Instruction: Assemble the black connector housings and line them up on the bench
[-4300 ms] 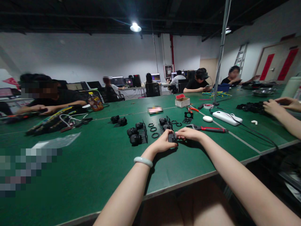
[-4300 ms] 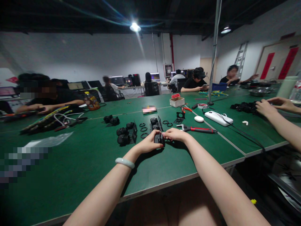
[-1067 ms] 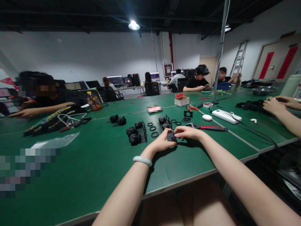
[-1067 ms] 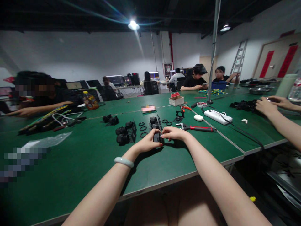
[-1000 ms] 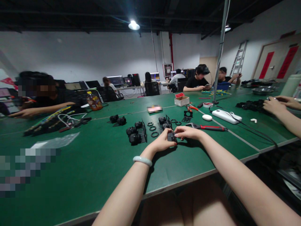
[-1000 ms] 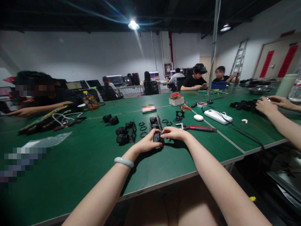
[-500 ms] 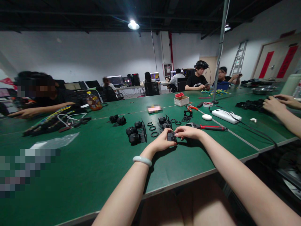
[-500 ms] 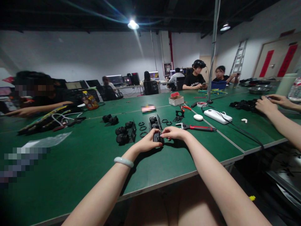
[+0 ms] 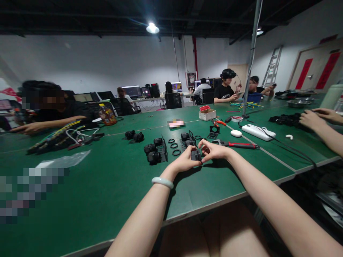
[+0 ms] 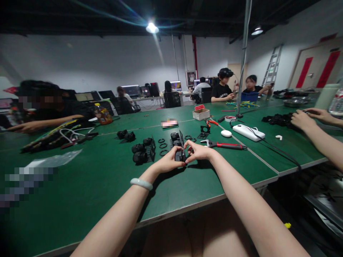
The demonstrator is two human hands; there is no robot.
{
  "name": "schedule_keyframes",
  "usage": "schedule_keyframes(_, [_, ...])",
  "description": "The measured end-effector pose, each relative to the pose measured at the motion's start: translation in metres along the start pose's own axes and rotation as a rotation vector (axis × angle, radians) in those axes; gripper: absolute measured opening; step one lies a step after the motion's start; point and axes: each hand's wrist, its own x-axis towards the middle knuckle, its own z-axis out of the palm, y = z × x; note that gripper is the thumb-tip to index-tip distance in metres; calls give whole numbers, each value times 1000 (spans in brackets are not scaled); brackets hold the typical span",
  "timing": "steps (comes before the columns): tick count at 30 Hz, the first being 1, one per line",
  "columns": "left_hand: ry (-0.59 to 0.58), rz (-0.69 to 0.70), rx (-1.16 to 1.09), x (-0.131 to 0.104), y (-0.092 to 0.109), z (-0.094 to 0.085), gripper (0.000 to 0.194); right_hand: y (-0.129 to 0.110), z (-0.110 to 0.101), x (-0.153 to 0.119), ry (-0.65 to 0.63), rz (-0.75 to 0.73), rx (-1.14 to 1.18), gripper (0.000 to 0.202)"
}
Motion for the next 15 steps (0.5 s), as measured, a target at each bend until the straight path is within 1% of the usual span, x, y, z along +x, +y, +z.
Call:
schedule_keyframes(3, [-17, 7, -14, 0, -1, 0, 49, 1, 1, 1, -12, -8, -15, 54])
schedule_keyframes(8, [-12, 19, -26, 1, -3, 0, 50, 2, 1, 2, -24, -8, -22, 53])
schedule_keyframes(15, [-33, 29, -47, 1, -4, 0, 49, 2, 1, 2, -15, -13, -40, 51])
